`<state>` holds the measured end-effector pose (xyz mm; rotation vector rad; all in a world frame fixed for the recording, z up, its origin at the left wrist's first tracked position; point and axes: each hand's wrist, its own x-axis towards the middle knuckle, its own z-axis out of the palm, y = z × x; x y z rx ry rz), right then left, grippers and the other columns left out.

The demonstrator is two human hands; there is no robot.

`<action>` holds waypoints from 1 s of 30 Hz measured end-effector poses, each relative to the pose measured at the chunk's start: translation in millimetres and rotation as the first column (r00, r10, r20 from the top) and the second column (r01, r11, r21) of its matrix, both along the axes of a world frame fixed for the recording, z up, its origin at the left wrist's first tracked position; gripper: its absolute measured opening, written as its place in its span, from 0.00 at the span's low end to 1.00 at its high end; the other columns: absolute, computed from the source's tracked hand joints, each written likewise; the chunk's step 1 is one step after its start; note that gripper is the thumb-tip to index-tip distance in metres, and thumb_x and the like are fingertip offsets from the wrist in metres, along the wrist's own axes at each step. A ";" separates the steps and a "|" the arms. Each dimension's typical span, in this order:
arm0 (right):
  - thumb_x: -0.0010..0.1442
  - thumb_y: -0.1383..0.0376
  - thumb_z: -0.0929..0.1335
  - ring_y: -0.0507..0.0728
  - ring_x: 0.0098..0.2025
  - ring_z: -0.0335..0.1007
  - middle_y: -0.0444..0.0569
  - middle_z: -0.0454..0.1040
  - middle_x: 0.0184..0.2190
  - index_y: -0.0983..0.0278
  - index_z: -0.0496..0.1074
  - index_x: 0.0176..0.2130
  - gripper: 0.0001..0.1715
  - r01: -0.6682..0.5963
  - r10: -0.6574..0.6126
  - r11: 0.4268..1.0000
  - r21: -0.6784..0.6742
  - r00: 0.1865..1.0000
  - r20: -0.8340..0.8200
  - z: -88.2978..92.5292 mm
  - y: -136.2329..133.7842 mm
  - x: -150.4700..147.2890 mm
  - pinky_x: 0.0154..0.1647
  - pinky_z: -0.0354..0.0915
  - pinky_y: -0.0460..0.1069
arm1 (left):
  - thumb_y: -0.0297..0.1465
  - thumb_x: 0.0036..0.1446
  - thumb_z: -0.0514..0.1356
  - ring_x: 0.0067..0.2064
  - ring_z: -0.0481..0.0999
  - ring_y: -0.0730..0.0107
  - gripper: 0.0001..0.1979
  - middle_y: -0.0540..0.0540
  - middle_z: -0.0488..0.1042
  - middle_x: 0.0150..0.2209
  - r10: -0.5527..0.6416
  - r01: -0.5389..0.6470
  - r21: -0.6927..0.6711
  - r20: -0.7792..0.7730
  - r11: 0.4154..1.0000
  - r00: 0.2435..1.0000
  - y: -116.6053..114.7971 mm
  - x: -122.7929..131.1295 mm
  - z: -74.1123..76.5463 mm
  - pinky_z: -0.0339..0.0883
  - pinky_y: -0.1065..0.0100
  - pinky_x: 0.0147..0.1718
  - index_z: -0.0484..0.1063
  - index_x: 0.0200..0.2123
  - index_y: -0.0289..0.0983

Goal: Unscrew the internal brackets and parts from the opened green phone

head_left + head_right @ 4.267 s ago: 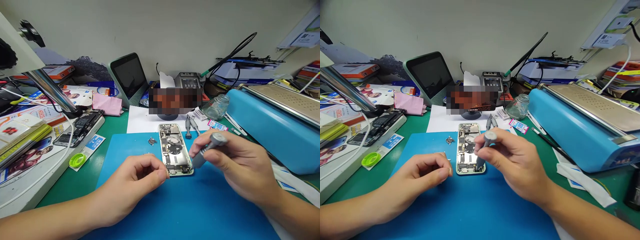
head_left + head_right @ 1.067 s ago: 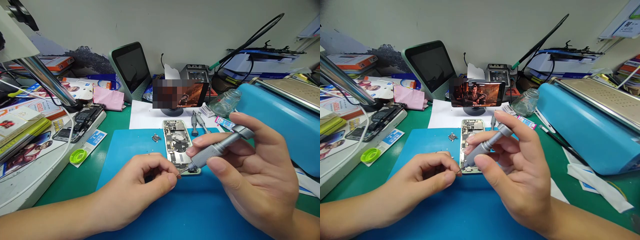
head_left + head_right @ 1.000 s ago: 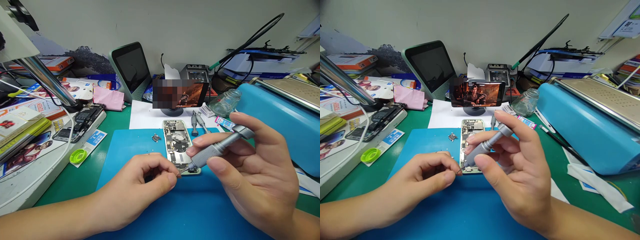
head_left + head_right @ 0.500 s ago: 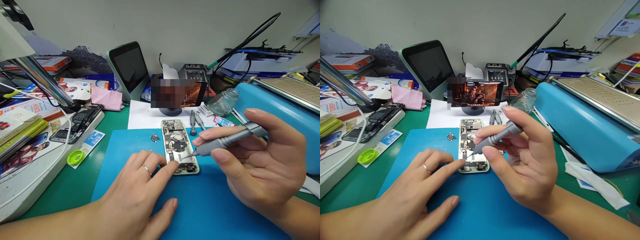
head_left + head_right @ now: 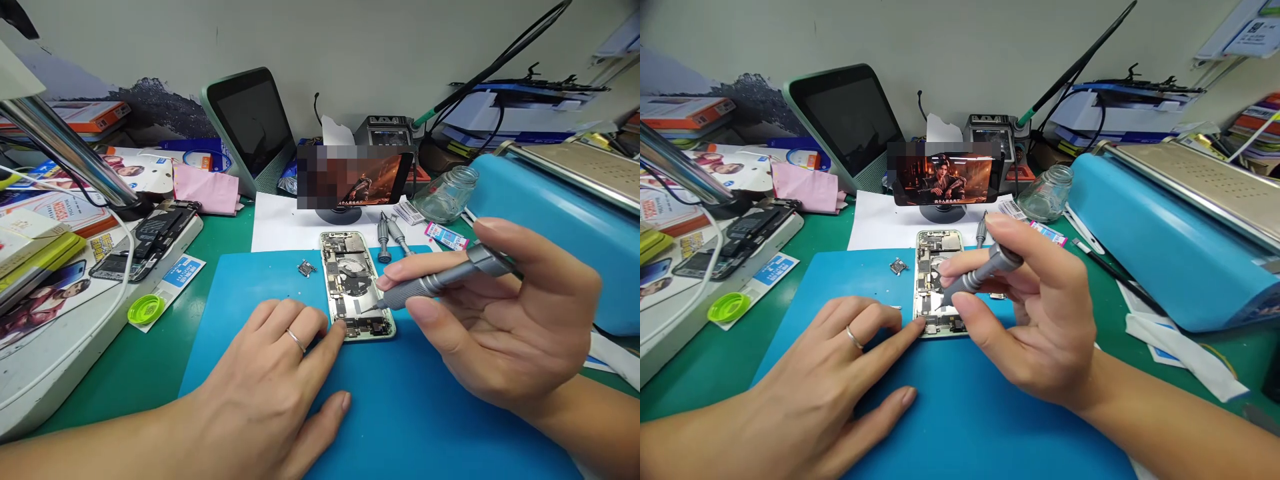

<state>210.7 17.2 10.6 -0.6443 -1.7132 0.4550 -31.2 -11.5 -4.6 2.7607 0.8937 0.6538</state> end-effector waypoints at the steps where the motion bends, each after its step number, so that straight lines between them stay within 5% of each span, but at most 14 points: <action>1: 0.57 0.80 0.74 0.58 0.39 0.86 0.46 0.82 0.53 0.48 0.70 0.64 0.44 -0.009 0.009 1.000 -0.008 1.000 0.016 -0.8 -0.3 0.2 0.38 0.86 0.53 | 0.35 0.70 0.58 0.44 0.72 0.53 0.22 0.38 0.76 0.45 0.001 -0.001 -0.005 -0.002 1.000 1.000 -0.1 -0.4 0.0 0.69 0.53 0.40 0.72 0.61 0.28; 7: 0.59 0.80 0.73 0.58 0.42 0.85 0.47 0.83 0.46 0.49 0.67 0.66 0.44 -0.087 0.093 0.994 -0.061 0.990 0.104 -5.0 -0.9 -0.9 0.37 0.86 0.51 | 0.34 0.69 0.59 0.43 0.72 0.54 0.21 0.38 0.76 0.44 0.002 -0.002 0.021 -0.022 1.000 1.000 1.5 1.3 3.9 0.69 0.53 0.40 0.74 0.59 0.27; 30: 0.62 0.80 0.72 0.57 0.51 0.84 0.49 0.80 0.54 0.54 0.61 0.71 0.46 -0.118 0.141 0.987 -0.110 0.963 0.229 -17.6 -2.4 4.2 0.42 0.85 0.47 | 0.31 0.69 0.58 0.43 0.73 0.53 0.20 0.39 0.75 0.42 -0.025 0.025 -0.020 -0.011 0.999 1.000 3.6 4.2 1.8 0.74 0.52 0.38 0.74 0.58 0.25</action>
